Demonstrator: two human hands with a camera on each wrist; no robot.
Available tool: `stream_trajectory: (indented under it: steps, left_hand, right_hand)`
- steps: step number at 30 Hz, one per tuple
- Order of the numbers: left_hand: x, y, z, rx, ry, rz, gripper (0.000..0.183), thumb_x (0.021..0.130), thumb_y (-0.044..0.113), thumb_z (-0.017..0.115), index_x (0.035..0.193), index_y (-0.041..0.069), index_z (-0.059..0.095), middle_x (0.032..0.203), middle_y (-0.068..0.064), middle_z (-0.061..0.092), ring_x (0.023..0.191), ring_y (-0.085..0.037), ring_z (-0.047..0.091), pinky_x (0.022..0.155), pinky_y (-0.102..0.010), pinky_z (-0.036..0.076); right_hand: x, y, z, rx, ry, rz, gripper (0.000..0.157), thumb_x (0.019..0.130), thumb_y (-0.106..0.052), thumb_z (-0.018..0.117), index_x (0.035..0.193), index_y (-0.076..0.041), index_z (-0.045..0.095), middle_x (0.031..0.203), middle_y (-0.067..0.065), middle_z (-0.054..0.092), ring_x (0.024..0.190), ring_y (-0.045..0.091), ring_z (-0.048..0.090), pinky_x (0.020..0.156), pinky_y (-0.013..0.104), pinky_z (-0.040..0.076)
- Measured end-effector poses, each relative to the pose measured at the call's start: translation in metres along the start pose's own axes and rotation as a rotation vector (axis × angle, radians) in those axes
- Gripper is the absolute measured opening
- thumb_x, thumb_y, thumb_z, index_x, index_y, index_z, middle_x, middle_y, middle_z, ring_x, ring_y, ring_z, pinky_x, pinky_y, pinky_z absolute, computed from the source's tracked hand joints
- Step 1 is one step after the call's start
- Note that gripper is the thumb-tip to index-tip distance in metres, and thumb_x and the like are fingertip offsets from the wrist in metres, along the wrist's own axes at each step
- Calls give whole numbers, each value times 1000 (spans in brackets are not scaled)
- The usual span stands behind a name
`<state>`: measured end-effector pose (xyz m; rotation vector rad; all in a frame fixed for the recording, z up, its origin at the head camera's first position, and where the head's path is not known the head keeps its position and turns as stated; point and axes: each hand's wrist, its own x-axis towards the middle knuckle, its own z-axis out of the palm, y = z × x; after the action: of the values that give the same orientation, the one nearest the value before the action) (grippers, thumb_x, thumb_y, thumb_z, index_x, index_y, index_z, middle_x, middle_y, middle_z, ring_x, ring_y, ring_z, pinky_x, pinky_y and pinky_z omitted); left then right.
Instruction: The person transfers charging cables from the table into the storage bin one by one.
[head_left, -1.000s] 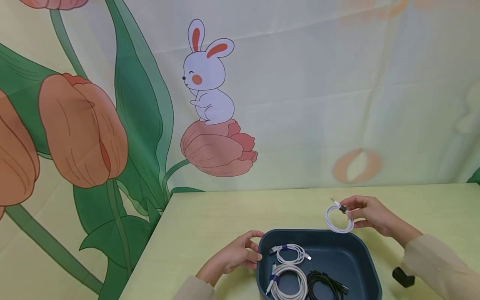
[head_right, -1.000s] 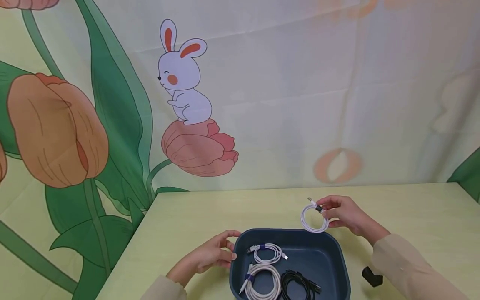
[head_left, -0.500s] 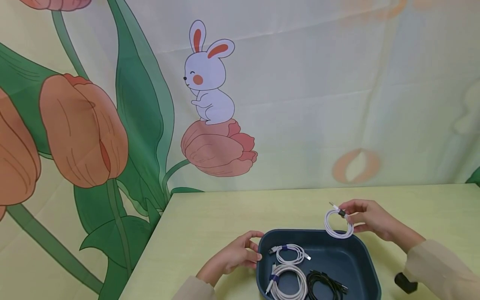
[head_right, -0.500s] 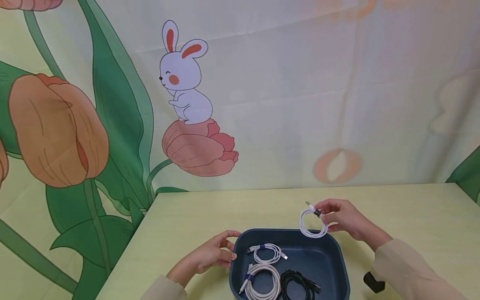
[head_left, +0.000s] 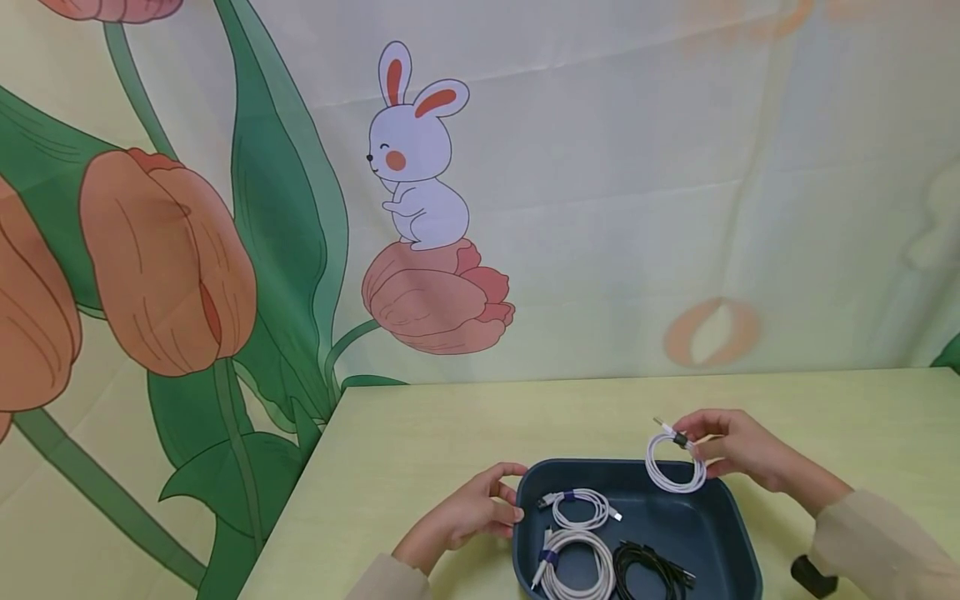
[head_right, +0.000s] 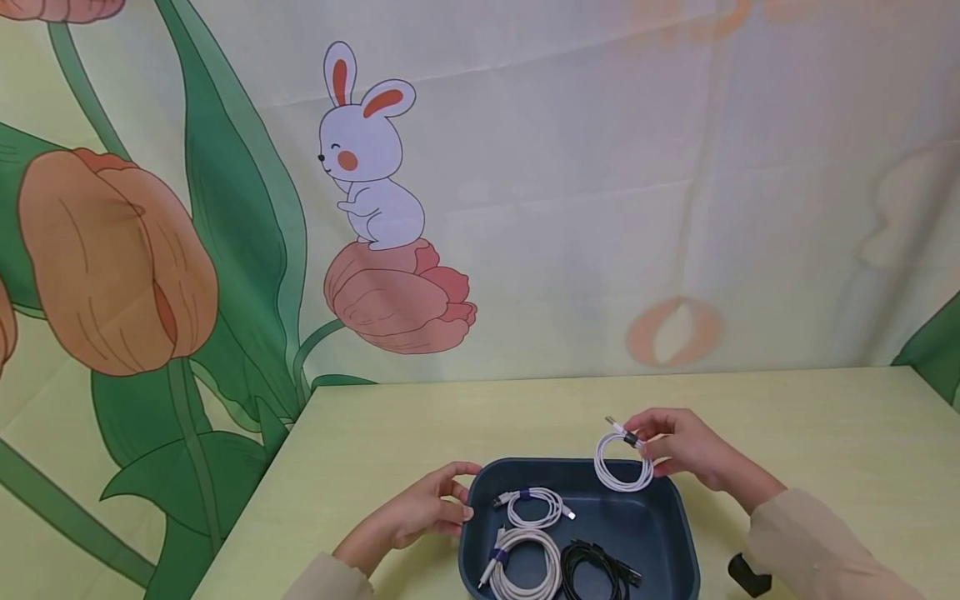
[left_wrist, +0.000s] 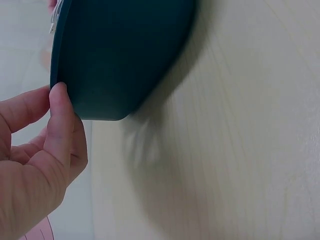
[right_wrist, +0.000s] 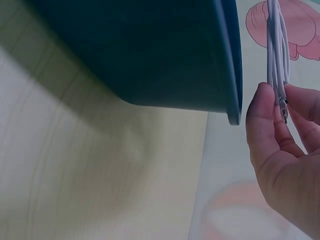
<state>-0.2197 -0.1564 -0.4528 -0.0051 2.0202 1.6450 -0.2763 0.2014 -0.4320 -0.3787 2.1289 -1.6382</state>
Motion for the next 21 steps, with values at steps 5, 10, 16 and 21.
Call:
stream_trajectory:
  steps: [5,10,16,21]
  left_hand:
    - [0,0,0,-1,2,-1,56,78,-5,59,127,13,40,90,-8,46,65,-15,50,57,-24,50]
    - [0,-1,0,0,9,0,56,78,-5,59,127,13,41,90,-8,46,65,-15,51,57,-24,50]
    - [1,-2,0,-5,10,1,55,78,-5,59,127,13,41,90,-8,46,66,-16,51,57,-24,50]
    - [2,-2,-1,-5,8,-3,55,78,-4,59,127,13,41,90,-7,45,66,-16,50,57,-24,50]
  right_hand:
    - [0,0,5,-34,-3,1,38,80,-4,56,114,8,46,93,13,50,71,16,54,62,35,52]
    - [-1,-1,9,-69,-1,-6,37,79,-3,56,113,8,48,92,12,50,71,17,53,61,35,52]
    - [-2,-1,10,-89,-23,-20,35,79,-2,57,112,7,50,93,14,50,73,19,54,60,36,53]
    - [-3,-1,13,-95,-67,-42,31,79,0,56,109,6,52,93,16,51,76,23,55,60,37,53]
